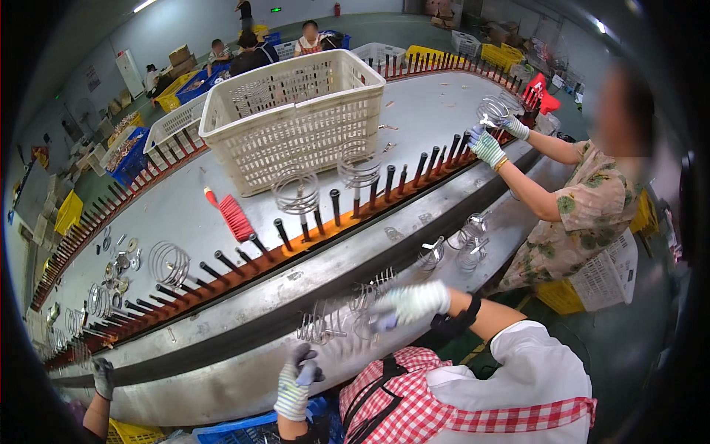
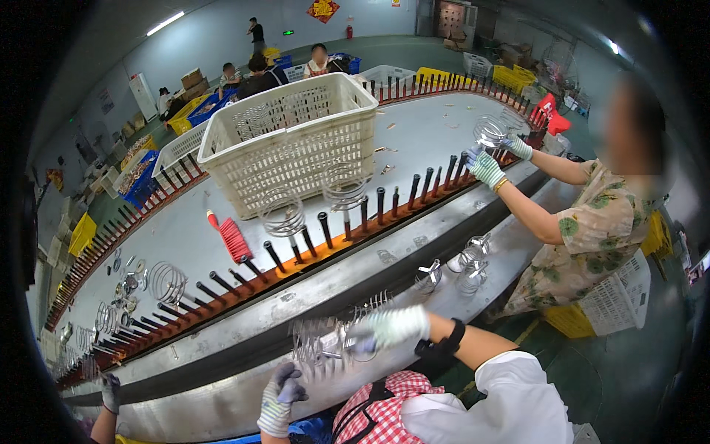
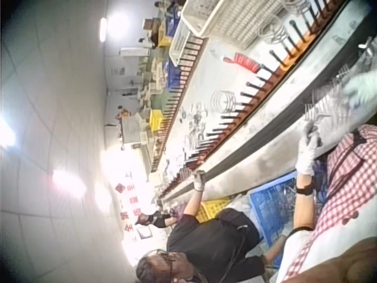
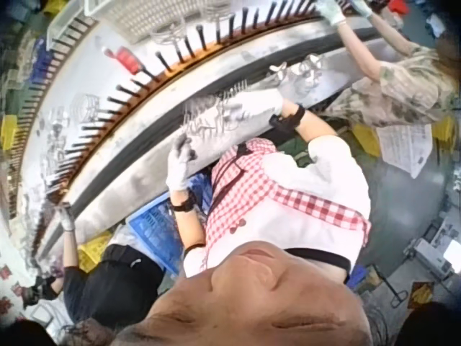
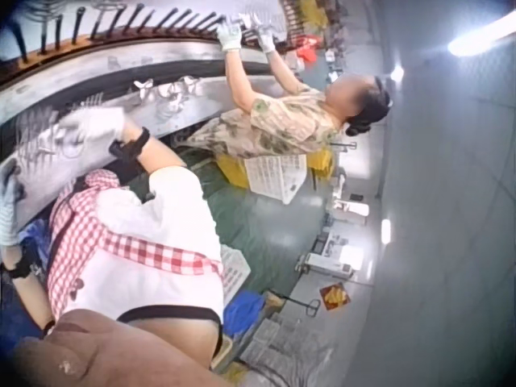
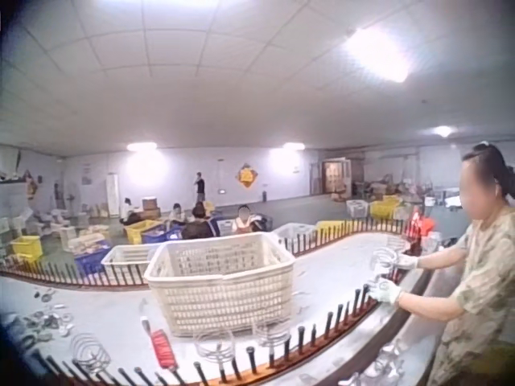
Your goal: Workers are assembling and inspecting metal wire rack components on a production line.
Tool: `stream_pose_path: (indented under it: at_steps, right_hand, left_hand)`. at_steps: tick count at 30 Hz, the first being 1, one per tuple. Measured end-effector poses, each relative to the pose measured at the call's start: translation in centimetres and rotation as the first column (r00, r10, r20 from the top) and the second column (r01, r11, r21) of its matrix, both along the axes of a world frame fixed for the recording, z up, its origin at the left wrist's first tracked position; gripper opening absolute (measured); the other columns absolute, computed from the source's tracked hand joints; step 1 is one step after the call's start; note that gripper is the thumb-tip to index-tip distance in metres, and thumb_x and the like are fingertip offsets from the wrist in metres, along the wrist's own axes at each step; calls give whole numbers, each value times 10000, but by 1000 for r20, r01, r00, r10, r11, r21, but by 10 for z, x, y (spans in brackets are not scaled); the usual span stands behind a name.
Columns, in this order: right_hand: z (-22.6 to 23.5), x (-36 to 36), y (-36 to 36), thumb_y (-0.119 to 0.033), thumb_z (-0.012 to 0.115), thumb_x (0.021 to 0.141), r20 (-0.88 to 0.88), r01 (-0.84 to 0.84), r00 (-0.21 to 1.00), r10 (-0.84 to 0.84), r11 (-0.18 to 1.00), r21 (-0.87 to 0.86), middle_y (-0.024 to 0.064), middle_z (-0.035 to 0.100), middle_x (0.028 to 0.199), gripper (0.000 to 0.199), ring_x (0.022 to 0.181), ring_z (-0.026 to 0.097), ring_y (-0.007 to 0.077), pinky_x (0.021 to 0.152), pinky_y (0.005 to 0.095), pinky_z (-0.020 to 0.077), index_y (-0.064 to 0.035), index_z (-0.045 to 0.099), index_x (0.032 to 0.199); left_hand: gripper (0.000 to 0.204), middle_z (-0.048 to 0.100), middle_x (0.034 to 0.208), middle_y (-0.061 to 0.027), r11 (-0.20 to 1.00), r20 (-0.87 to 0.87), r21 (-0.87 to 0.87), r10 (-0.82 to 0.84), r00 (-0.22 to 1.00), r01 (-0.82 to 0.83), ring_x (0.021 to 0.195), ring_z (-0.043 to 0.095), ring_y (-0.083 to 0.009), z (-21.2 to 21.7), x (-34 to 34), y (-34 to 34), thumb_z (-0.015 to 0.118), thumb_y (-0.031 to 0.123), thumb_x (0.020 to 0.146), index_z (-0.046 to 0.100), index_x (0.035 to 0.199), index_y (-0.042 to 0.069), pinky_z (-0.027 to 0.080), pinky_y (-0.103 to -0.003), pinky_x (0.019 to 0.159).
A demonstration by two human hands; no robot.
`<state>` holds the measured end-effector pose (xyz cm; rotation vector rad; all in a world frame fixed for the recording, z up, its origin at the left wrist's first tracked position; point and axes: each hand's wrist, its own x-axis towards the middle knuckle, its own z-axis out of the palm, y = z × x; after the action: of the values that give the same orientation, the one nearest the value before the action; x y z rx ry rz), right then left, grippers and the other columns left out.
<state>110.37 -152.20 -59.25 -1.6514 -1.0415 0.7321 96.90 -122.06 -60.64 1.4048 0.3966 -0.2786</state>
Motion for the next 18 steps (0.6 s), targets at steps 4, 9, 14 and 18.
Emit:
stream_pose_path:
  at_steps: [4, 9, 14, 18]
  right_hand:
    - [0, 84, -77, -336, 545, 881, 104, 638, 729, -677, 726, 257, 82, 596, 938, 323, 825, 565, 165, 769, 283, 459, -19, 604, 864]
    - [-56, 239, -221, -137, 630, 812, -46, 964, 92, -995, 77, 256, 87, 616, 1015, 327, 924, 562, 172, 786, 279, 485, -7, 548, 1102]
    - [-69, 297, -200, -264, 565, 850, 287, 992, -25, -957, 11, 124, 123, 616, 1083, 357, 992, 572, 257, 894, 332, 422, -39, 570, 1127]
    - [-53, 271, -111, -173, 457, 834, 883, 886, 461, -94, 100, -452, 90, 596, 863, 174, 772, 561, 211, 700, 353, 440, -105, 604, 898]
  left_hand:
    - [474, 566, 1007, -137, 984, 28, -31, 177, 984, -176, 654, 558, -135, -13, -16, 20, 526, 287, 880, 439, 1226, -26, 527, -292, 597]
    - [494, 564, 968, -106, 960, 19, 2, 280, 960, -280, 652, 536, -135, -26, -47, 38, 564, 336, 861, 462, 1202, -7, 521, -279, 584]
    - [403, 593, 998, -79, 899, -165, 123, 437, 884, -421, 736, 509, -109, -23, -100, 49, 456, 306, 925, 501, 1204, 18, 436, -225, 657]
    - [384, 527, 913, -45, 676, -164, 31, 730, 663, -737, 770, 507, -143, -65, -199, 79, 569, 334, 867, 519, 1097, 30, 480, -301, 699]
